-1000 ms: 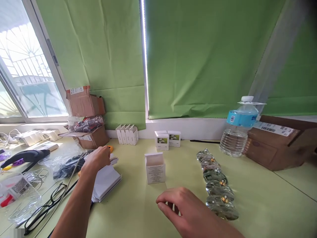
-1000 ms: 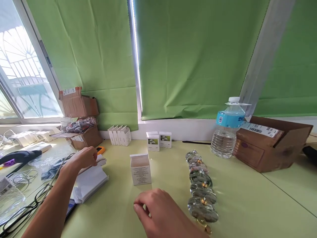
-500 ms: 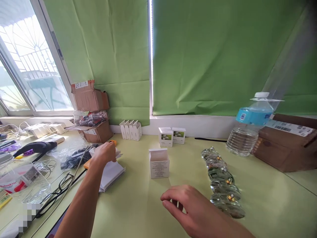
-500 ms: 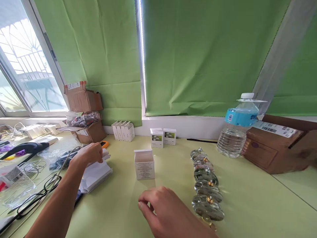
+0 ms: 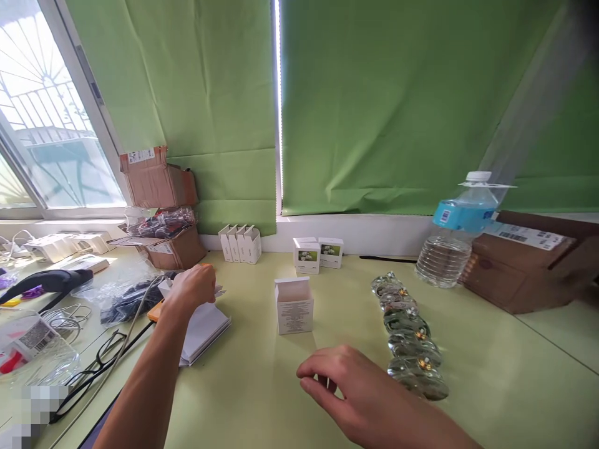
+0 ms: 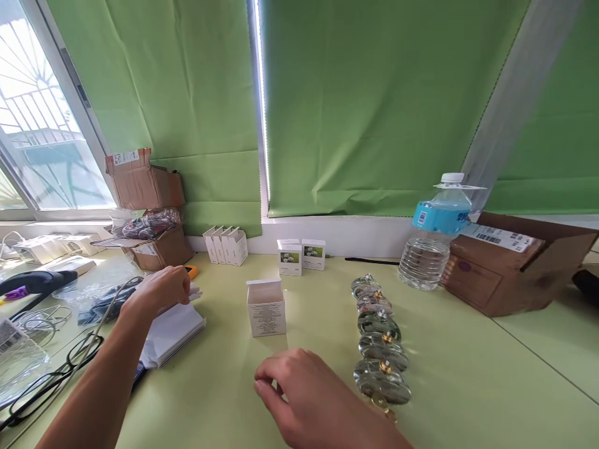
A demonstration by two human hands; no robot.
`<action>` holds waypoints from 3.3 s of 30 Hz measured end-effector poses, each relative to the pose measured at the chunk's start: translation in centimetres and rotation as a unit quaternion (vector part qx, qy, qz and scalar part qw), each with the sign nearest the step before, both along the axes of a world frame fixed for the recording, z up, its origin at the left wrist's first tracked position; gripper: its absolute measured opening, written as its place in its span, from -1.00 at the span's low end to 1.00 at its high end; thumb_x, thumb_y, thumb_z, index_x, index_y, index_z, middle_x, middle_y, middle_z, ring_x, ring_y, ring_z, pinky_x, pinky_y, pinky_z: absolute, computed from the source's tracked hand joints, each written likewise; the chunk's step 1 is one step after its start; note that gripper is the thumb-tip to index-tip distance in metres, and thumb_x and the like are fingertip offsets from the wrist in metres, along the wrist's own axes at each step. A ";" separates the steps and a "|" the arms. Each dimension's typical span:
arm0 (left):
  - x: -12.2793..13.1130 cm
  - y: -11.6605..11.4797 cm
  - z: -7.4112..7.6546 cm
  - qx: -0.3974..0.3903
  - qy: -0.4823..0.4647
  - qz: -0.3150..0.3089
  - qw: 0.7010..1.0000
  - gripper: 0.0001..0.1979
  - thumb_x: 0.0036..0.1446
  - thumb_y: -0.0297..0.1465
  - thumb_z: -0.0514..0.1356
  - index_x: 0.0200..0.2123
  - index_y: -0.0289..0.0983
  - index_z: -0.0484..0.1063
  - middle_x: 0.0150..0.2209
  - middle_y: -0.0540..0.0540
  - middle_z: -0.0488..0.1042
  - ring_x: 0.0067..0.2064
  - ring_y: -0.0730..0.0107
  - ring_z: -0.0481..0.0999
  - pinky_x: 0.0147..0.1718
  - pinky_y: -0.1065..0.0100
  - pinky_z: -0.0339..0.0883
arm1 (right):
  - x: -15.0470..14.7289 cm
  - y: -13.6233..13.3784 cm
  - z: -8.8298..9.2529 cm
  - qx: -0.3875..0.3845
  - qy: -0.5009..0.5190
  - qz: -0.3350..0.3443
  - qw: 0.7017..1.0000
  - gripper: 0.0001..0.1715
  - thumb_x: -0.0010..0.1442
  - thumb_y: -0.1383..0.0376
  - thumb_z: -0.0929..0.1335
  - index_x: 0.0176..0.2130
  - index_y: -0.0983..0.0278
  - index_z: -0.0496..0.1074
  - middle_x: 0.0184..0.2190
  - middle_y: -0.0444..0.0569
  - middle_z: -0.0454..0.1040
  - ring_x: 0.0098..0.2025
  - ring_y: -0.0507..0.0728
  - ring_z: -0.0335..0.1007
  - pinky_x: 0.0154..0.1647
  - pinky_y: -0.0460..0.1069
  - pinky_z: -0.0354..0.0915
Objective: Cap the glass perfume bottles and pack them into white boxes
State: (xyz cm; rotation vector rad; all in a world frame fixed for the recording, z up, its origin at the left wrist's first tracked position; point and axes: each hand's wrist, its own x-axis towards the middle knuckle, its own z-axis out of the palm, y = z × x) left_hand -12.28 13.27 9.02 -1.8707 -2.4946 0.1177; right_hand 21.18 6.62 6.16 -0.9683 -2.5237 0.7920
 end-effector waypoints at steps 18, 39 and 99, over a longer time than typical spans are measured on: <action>0.8 -1.1 2.5 0.055 0.048 0.025 0.997 -0.85 -0.05 -0.42 0.10 -0.48 -0.22 0.48 -0.29 -0.27 0.56 -0.22 -0.06 0.54 -0.46 0.26 0.22 | 0.1 0.1 0.0 0.023 -0.006 -0.003 1.000 -0.73 0.30 0.27 0.26 -0.20 0.22 0.55 -0.32 -0.01 0.54 -0.21 0.15 0.42 -0.26 -0.06 0.21; 3.2 -4.1 5.3 0.155 -0.068 -0.093 0.981 -0.67 0.25 -0.15 -0.09 -0.43 -0.17 0.31 -0.58 -0.03 0.39 -0.55 0.28 0.34 -0.59 0.33 0.03 | -0.3 0.6 0.1 -0.097 0.047 -0.036 0.993 -0.63 0.29 0.14 0.28 0.02 0.22 0.46 -0.26 -0.01 0.52 -0.24 0.12 0.42 -0.25 -0.03 0.30; 10.4 0.9 -1.7 0.063 -0.365 -0.302 0.878 -0.67 0.02 -0.23 0.29 -0.12 -0.14 0.47 -0.02 -0.09 0.46 -0.04 0.18 0.46 -0.02 0.23 0.32 | 3.6 6.7 2.5 -0.118 0.381 -0.199 0.895 -0.55 0.09 -0.01 0.44 -0.24 0.32 0.41 -0.49 -0.09 0.44 -0.58 0.02 0.31 -0.64 -0.07 0.30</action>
